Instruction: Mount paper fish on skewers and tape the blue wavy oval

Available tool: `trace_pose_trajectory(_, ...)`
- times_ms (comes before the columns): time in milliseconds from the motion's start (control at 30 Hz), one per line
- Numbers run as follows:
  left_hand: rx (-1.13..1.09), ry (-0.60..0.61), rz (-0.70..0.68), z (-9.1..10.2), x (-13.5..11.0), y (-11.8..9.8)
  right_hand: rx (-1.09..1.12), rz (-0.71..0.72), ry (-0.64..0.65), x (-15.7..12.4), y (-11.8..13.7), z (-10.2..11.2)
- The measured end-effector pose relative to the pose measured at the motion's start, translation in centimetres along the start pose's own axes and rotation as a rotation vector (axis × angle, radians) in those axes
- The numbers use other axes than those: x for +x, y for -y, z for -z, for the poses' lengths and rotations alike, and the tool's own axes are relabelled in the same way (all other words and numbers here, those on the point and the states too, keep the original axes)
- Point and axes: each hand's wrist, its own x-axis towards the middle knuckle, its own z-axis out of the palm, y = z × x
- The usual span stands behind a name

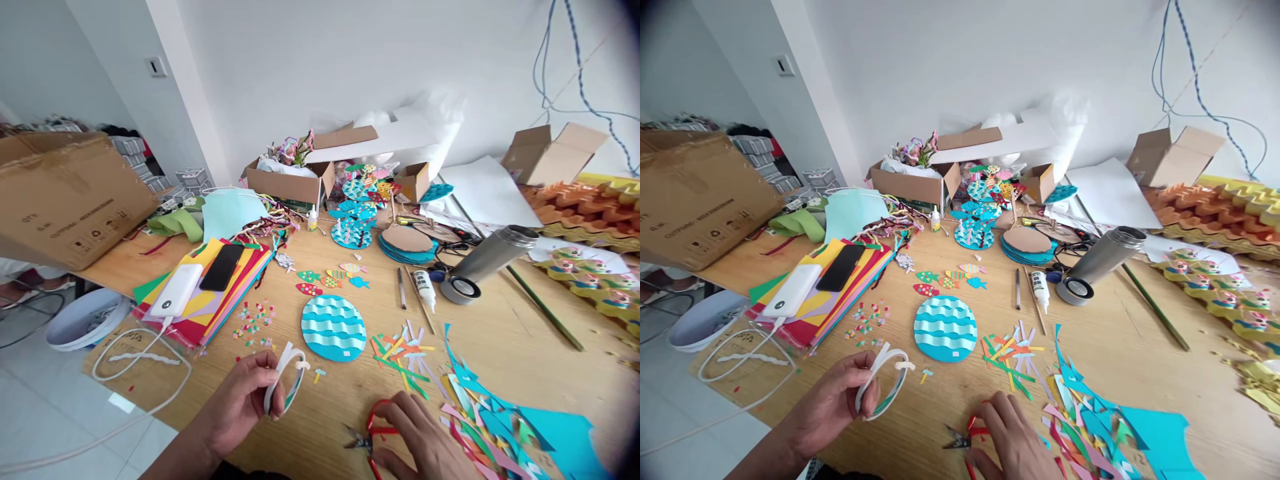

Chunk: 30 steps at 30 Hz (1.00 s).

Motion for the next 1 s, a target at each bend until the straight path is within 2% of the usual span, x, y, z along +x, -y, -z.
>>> trace_pose_trajectory(133, -0.025, 0.099, 0.005, -0.6, -0.2, 0.1, 0.18, -0.021, -0.009, 3.7, 3.4, 0.0)
trace_pose_trajectory(267, -0.044, 0.14, -0.016, -0.8, -0.7, -0.2, 0.246, 0.096, 0.065, 6.0, 5.2, -0.8)
trace_pose_trajectory(333, -0.062, 0.108, -0.052, -0.3, -0.8, -0.5, 0.245, 0.142, 0.136, 6.1, 5.2, -0.1)
trace_pose_trajectory(433, -0.125, 0.059, -0.099, 0.6, -0.8, -0.7, 0.242, 0.161, 0.213, 5.5, 4.4, 2.4)
trace_pose_trajectory(500, -0.22, 0.057, -0.107, 1.0, -0.6, -0.7, 0.209, 0.139, 0.153, 5.6, 3.2, 4.3)
trace_pose_trajectory(600, -0.401, 0.109, -0.067, 1.2, -0.3, -0.5, 0.039, 0.044, -0.057, 6.7, 0.3, 6.0)
trace_pose_trajectory(667, -0.494, 0.15, -0.032, 1.2, -0.1, -0.4, -0.167, -0.078, -0.173, 7.2, -1.8, 6.0)
trace_pose_trajectory(733, -0.551, 0.17, -0.015, 1.2, 0.0, -0.4, -0.423, -0.245, -0.324, 7.0, -3.3, 5.1)
trace_pose_trajectory(767, -0.564, 0.173, -0.014, 1.3, 0.1, -0.5, -0.491, -0.269, -0.349, 6.5, -3.7, 4.4)
trace_pose_trajectory(833, -0.563, 0.159, -0.019, 1.3, 0.2, -0.5, -0.406, -0.178, -0.214, 4.7, -3.7, 2.9)
trace_pose_trajectory(900, -0.532, 0.139, -0.029, 1.3, 0.5, -0.4, -0.246, -0.03, 0.003, 2.6, -3.0, 1.3)
trace_pose_trajectory(1000, -0.454, 0.102, -0.059, 1.0, 1.0, 0.1, -0.205, 0.037, 0.081, 0.0, -2.3, -0.9)
